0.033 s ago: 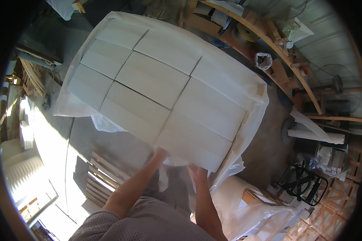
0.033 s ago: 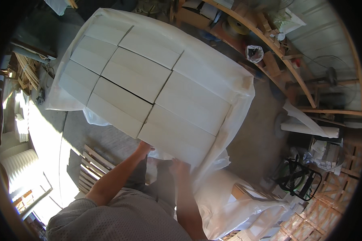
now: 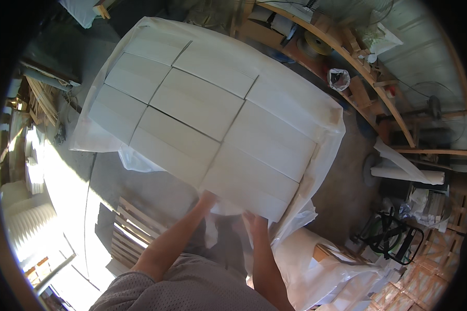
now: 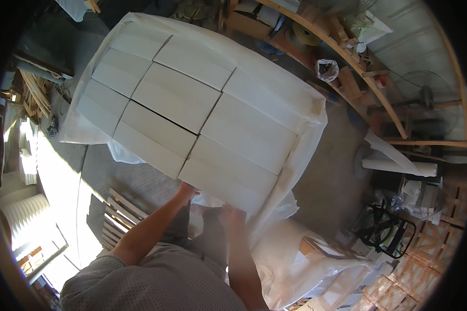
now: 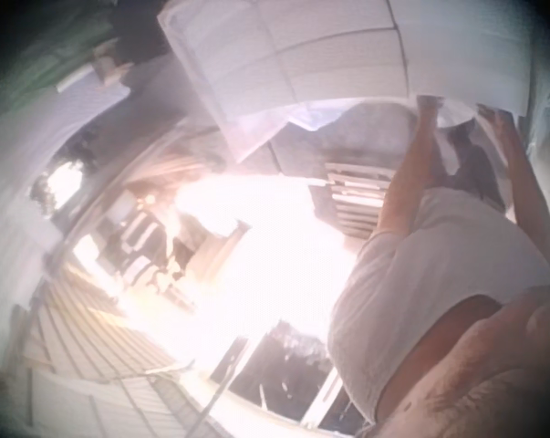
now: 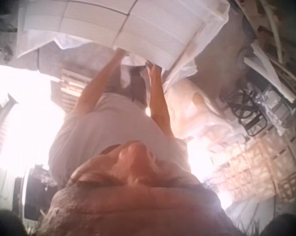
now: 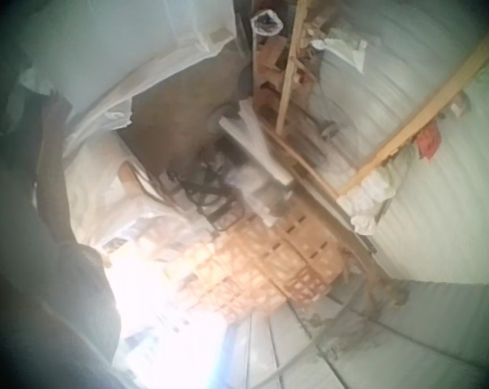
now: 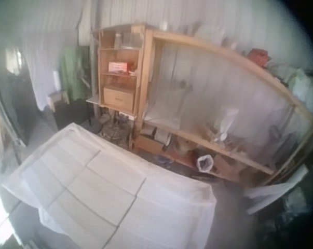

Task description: The person repeatedly picks up white rectangular blocks from a pallet and places them onto a stack on another pallet. The person handles the blocks one at a time, moving between two pallets in a warehouse setting.

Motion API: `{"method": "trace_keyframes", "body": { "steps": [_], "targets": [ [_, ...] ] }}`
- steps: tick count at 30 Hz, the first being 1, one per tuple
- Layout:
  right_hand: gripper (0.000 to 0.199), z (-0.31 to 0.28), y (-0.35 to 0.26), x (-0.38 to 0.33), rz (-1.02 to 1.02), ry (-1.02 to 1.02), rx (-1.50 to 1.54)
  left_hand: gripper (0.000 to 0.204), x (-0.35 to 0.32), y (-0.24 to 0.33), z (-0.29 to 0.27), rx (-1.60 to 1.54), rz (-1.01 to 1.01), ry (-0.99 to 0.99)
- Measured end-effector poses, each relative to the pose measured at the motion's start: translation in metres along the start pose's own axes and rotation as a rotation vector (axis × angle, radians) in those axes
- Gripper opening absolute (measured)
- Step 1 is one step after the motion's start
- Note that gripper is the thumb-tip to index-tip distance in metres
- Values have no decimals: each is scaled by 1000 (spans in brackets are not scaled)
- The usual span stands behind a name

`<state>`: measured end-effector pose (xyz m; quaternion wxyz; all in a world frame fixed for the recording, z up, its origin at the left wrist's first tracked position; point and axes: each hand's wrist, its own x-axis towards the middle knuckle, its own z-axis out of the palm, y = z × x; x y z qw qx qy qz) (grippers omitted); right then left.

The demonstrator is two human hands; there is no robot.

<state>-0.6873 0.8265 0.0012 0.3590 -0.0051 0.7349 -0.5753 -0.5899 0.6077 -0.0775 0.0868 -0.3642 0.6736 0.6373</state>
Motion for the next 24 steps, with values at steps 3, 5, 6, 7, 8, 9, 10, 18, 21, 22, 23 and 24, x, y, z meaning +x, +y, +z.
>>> {"method": "trace_keyframes", "body": {
  "steps": [3, 5, 6, 7, 8, 9, 10, 18, 21, 22, 23, 24],
  "targets": [
    [46, -5, 17, -2, 109, -15, 146, 24, -9, 2, -8, 242, 61, -115],
    [44, -7, 17, -5, 253, 27, 348, 24, -28, 14, -17, 377, 130, -160],
    [43, -7, 14, -8, 310, 39, 441, 24, -42, 24, -25, 426, 171, -163],
    [42, -7, 10, -10, 311, 32, 371, 23, -58, 38, -33, 483, 199, -204],
    [40, -6, 5, -13, 228, -11, 278, 24, -76, 54, -41, 490, 280, -89],
    [38, -5, -1, -17, 284, 10, 187, 24, -93, 72, -52, 528, 308, -18],
    [37, -4, -6, -22, 228, -31, 217, 27, -102, 92, -63, 576, 381, 61],
    [28, 8, -36, -64, 446, 23, 182, 82, -73, 191, -141, 1314, 889, -45],
    [24, 11, -20, -78, 318, -16, 128, 91, -50, 198, -147, 1451, 972, -137],
    [24, 12, -9, -82, 206, -12, -47, 91, -44, 200, -148, 1442, 977, -161],
    [24, 12, 4, -85, 83, -17, -230, 91, -40, 200, -149, 1433, 978, -184],
    [25, 15, 19, -86, -20, -9, -376, 91, -36, 200, -150, 1426, 997, -194]
  ]
}}
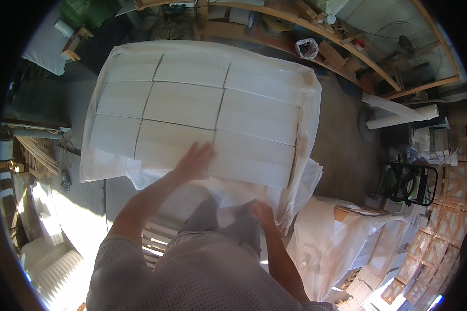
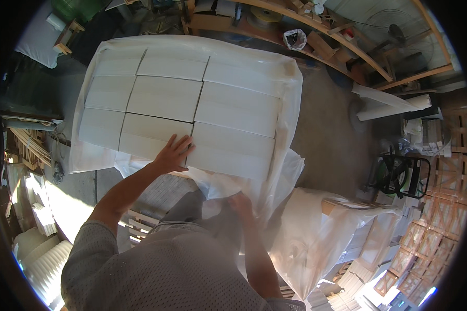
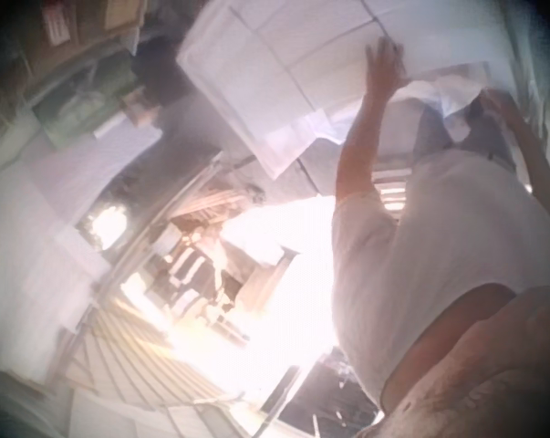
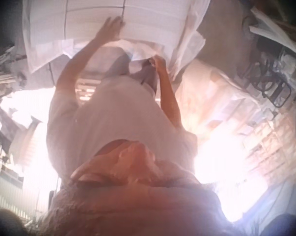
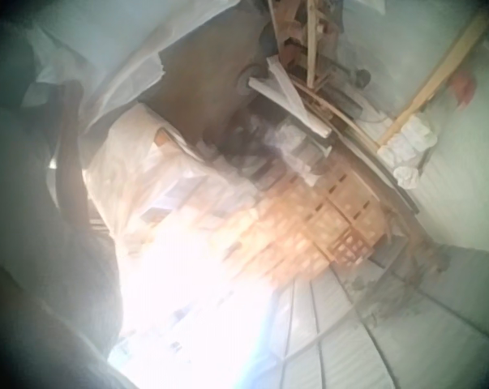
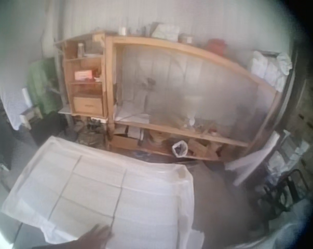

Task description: The person repeatedly picks up white rectangular blocks from a pallet and places them onto a stack on another pallet. The person handles the blocks one at a time, moving between two pallets in a warehouse setting.

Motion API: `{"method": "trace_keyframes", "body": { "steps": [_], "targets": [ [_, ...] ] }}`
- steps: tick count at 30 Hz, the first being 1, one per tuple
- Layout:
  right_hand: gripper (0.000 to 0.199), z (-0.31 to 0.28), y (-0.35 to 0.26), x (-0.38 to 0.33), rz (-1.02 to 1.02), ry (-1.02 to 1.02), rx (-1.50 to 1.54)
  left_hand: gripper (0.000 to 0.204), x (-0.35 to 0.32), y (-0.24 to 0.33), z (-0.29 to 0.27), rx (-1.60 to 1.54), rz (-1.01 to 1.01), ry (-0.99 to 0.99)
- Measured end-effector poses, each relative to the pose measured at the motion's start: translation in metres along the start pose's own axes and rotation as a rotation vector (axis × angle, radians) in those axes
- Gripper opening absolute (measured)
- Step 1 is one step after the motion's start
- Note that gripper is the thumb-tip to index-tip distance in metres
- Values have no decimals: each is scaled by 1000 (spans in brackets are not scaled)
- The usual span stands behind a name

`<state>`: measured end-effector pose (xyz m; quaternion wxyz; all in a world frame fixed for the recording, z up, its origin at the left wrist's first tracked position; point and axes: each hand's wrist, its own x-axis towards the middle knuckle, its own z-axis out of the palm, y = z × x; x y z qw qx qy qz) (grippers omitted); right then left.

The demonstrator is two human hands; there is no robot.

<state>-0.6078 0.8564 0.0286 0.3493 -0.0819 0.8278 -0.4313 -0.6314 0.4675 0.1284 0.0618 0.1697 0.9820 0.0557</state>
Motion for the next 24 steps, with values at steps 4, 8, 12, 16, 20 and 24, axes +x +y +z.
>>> {"method": "trace_keyframes", "body": {
  "steps": [4, 8, 12, 16, 20, 24],
  "targets": [
    [28, 39, 58, -23, 43, 104, 79, 91, 1, -10, 9, 10, 79, 77],
    [30, 69, 77, -47, 64, 187, 250, 90, -4, -12, 20, -11, 93, 146],
    [32, 65, 43, -59, 147, 152, 286, 92, -7, -12, 27, 23, 110, 157],
    [31, 57, 8, -66, 460, 156, 731, 95, -8, -12, 29, 21, 99, 168],
    [29, 73, 38, -84, 470, 155, 1028, 97, -9, -9, 29, 1, 64, 73],
    [32, 110, 111, -136, 507, 305, 1187, 97, -14, -15, 21, 50, 87, -7]
  ]
}}
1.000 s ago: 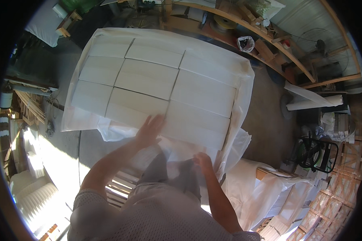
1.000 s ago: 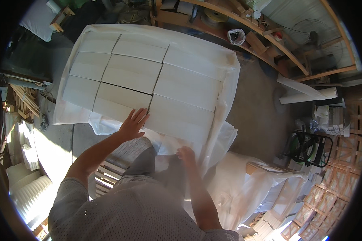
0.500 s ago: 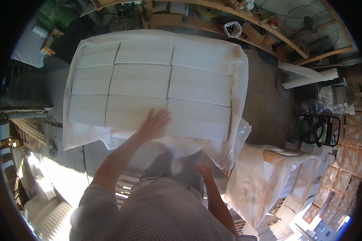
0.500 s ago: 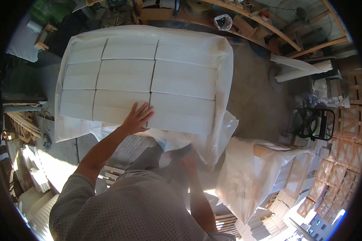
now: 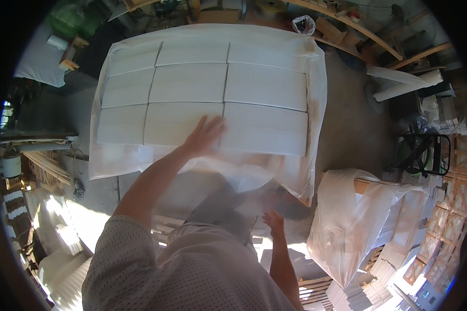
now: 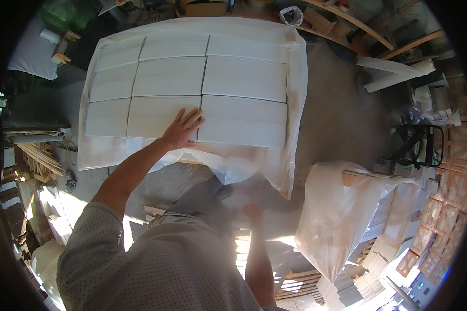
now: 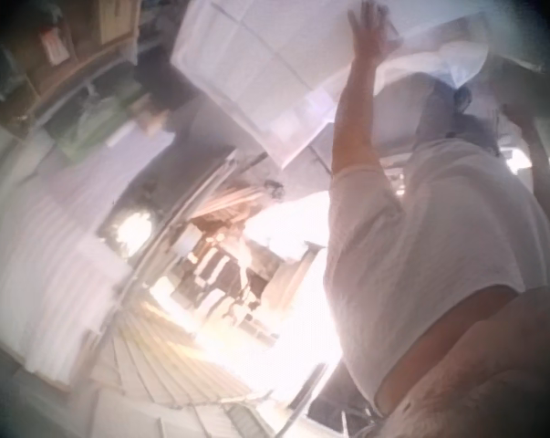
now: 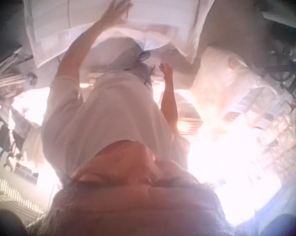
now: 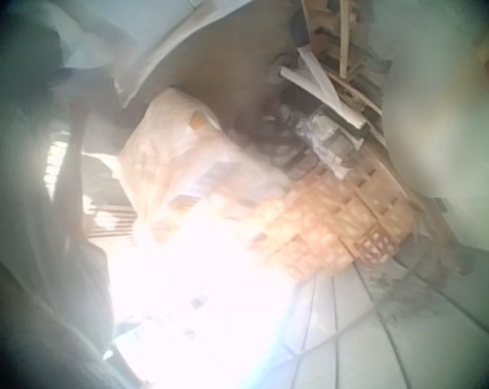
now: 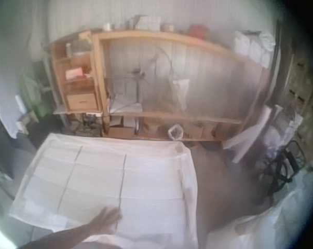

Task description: The person repeatedly picks up white rectangular blocks from a pallet and places them onto a stack on another pallet. The person handles the blocks one at a time, moving between two pallets in a warehouse setting.

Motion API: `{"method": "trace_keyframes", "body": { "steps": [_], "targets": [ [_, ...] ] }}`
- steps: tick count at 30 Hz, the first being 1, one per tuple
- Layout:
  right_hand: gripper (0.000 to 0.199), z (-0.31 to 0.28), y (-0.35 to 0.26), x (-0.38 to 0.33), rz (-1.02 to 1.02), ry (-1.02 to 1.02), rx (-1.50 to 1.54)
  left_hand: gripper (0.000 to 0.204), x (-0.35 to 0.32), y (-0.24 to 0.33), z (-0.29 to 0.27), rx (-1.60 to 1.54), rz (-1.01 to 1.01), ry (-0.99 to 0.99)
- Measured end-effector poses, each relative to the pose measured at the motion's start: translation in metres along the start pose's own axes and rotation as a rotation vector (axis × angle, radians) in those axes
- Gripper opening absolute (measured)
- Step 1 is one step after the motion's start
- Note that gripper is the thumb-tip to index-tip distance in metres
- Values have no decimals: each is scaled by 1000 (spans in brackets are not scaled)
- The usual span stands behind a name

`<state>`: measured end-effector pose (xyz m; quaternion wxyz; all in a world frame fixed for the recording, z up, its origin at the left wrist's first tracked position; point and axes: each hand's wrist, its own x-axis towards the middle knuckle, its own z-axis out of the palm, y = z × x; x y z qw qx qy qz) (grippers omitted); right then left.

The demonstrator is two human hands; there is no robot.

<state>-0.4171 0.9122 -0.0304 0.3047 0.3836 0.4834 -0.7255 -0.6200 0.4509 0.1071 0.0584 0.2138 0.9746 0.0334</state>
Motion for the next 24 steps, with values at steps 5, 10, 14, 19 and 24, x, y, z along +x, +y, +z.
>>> {"method": "trace_keyframes", "body": {
  "steps": [5, 10, 14, 19, 24],
  "targets": [
    [39, -83, 82, -60, -239, 70, -435, 98, -24, -24, -12, 35, -45, -116],
    [44, -123, 141, -124, 228, 290, -199, 95, -33, -28, 2, 31, -33, -7],
    [45, -121, 170, -143, 287, 316, -169, 95, -33, -32, 10, 36, -19, 33],
    [39, -63, 155, -116, 186, 288, -107, 94, -32, -36, 11, -4, 11, 103],
    [30, 15, 112, -70, -196, 92, -517, 92, -33, -37, 11, -42, 18, 124]
  ]
}}
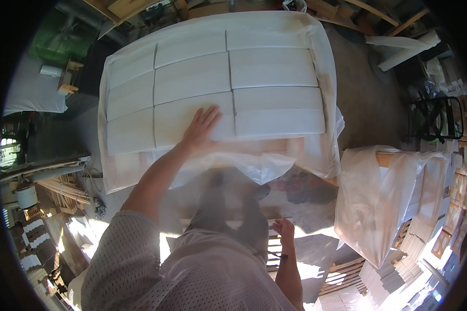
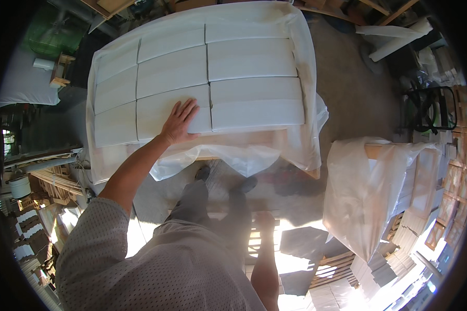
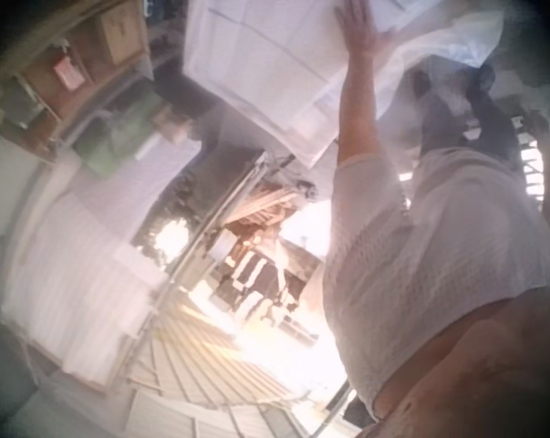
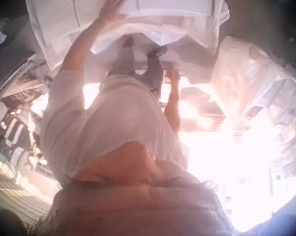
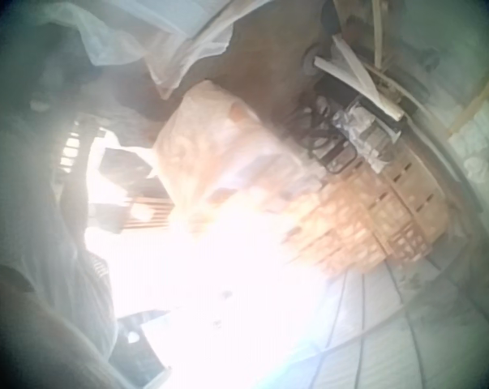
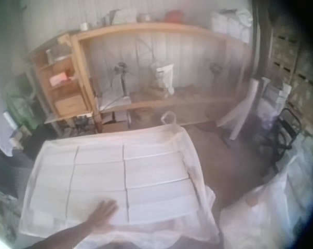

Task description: The person repeatedly picks up white rectangular blocks from a pallet and places them onto a stack on another pallet. The person handles the blocks one at a time, moving between two pallets in a warehouse setting.

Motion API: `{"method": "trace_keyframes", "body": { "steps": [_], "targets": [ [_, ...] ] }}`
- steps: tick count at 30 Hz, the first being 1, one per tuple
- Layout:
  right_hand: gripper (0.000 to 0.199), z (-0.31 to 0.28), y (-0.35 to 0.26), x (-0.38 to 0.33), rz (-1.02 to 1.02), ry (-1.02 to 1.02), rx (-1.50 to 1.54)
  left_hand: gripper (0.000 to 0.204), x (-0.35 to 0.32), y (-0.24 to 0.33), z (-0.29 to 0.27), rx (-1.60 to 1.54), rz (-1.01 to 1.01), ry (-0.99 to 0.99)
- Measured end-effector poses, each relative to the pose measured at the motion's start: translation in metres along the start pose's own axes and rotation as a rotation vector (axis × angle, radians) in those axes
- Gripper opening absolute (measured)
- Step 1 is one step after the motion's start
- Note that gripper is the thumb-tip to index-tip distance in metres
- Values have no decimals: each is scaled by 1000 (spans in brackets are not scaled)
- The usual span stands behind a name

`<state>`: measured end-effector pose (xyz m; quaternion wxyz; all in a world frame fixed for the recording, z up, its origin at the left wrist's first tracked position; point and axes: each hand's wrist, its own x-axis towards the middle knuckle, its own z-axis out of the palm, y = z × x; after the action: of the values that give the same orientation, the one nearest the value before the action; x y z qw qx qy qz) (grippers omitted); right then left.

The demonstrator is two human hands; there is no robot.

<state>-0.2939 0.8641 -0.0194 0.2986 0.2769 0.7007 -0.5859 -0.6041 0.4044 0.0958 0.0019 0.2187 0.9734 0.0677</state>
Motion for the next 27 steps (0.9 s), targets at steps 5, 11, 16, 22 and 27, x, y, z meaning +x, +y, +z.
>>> {"method": "trace_keyframes", "body": {
  "steps": [5, 11, 16, 22, 27],
  "targets": [
    [26, 53, -47, 17, 53, -8, 330, 90, -4, -5, 0, -38, 12, -2],
    [23, 133, -18, 20, 229, 155, 462, 89, -9, -12, 4, -104, 52, 72],
    [24, 218, 97, -2, -151, 220, 26, 77, -19, -26, 4, -181, 145, 100],
    [33, 289, 116, -93, 78, 224, 161, 58, -43, -117, -17, -11, 212, 70],
    [34, 338, 130, -123, 262, 165, 589, 59, -73, -174, -19, 48, 232, -34]
  ]
}}
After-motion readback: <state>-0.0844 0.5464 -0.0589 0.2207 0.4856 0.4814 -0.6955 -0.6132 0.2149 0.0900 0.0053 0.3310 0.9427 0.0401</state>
